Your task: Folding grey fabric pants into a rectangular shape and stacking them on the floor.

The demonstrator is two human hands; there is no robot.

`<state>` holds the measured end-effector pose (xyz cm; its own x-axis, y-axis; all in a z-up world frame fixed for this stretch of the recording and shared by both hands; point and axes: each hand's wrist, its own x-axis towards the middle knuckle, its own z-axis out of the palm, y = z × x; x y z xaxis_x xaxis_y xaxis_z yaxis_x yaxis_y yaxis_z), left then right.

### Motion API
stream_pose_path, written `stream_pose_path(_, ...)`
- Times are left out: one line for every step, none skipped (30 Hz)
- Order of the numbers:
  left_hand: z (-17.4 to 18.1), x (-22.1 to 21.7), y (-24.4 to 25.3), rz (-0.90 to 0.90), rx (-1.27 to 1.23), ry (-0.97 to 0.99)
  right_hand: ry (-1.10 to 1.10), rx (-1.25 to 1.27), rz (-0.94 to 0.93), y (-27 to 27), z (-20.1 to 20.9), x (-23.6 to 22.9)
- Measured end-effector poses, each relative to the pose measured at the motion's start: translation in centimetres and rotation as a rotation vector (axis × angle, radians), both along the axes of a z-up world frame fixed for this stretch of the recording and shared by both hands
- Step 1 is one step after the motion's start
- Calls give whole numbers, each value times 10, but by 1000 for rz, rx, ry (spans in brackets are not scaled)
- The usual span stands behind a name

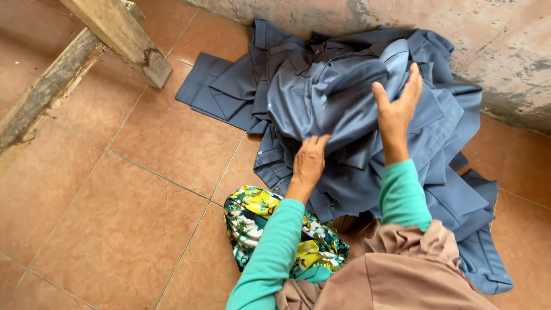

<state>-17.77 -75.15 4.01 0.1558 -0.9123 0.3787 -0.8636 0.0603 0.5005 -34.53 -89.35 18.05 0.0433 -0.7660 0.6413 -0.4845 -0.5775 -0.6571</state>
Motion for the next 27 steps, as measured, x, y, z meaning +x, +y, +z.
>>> stream_pose_path(-6, -6, 11, -1, 3, -4, -4, 3, -1, -17, -20, -1)
stream_pose_path(-13, -11, 23, -25, 72, 17, -117, 256, 22, -33, -41, -1)
stream_pose_path(-19, -17, 35, -49, 141, 38, -230, 509, 47, -49, -61, -1)
stream_pose_path(-17, -15, 50, -50, 144, 35, -234, 511, 46, -33, -62, 4)
stream_pose_path(-16, -14, 65, -82, 235, 90, -231, 526, 63, -19, -63, 10)
stream_pose_path(-15, -12, 81, -114, 325, 145, -228, 541, 80, -3, -64, 17)
stream_pose_path(-17, -1, 89, -103, 328, 149, -223, 547, 89, 19, -65, 18)
stream_pose_path(-19, 10, 99, -103, 357, 338, -244, 542, 85, 41, -65, 19)
stream_pose_path(-21, 22, 109, -103, 381, 525, -267, 535, 80, 64, -66, 19)
stream_pose_path(-20, 38, 112, -94, 381, 529, -263, 539, 89, 79, -78, 16)
stream_pose_path(-19, 54, 115, 46, 323, 545, -302, 532, 67, 93, -89, 13)
stream_pose_path(-17, 70, 119, 185, 265, 558, -340, 526, 46, 107, -99, 9)
stream_pose_path(1, 71, 122, 200, 265, 561, -336, 532, 59, 123, -105, 9)
stream_pose_path(19, 73, 124, 244, 209, 652, -280, 480, 63, 139, -110, 8)
stream_pose_path(39, 76, 124, 288, 147, 742, -226, 423, 69, 151, -114, 8)
stream_pose_path(60, 71, 126, 301, 142, 743, -223, 425, 83, 163, -125, 13)
stream_pose_path(80, 65, 128, 244, 109, 846, -33, 293, 118, 175, -137, 16)
stream_pose_path(100, 58, 129, 185, 74, 947, 154, 157, 151, 187, -149, 18)
stream_pose_path(117, 53, 134, 195, 68, 948, 156, 156, 162, 205, -121, 33)
stream_pose_path(134, 49, 138, 176, 57, 916, 315, 97, 232, 224, -94, 47)
stream_pose_path(151, 44, 142, 159, 48, 882, 473, 36, 301, 242, -67, 60)
stream_pose_path(131, 48, 143, 169, 43, 881, 473, 35, 313, 251, -19, 72)
stream_pose_path(112, 52, 145, 304, 66, 868, 710, 432, 554, 264, 29, 82)
stream_pose_path(92, 56, 146, 438, 89, 852, 937, 840, 788, 279, 77, 89)
stream_pose_path(78, 64, 161, 451, 84, 851, 941, 835, 800, 273, 84, 81)
stream_pose_path(63, 72, 175, 495, 108, 870, 720, 785, 1065, 267, 90, 73)
stream_pose_path(48, 80, 188, 535, 135, 889, 478, 725, 1310, 259, 96, 65)
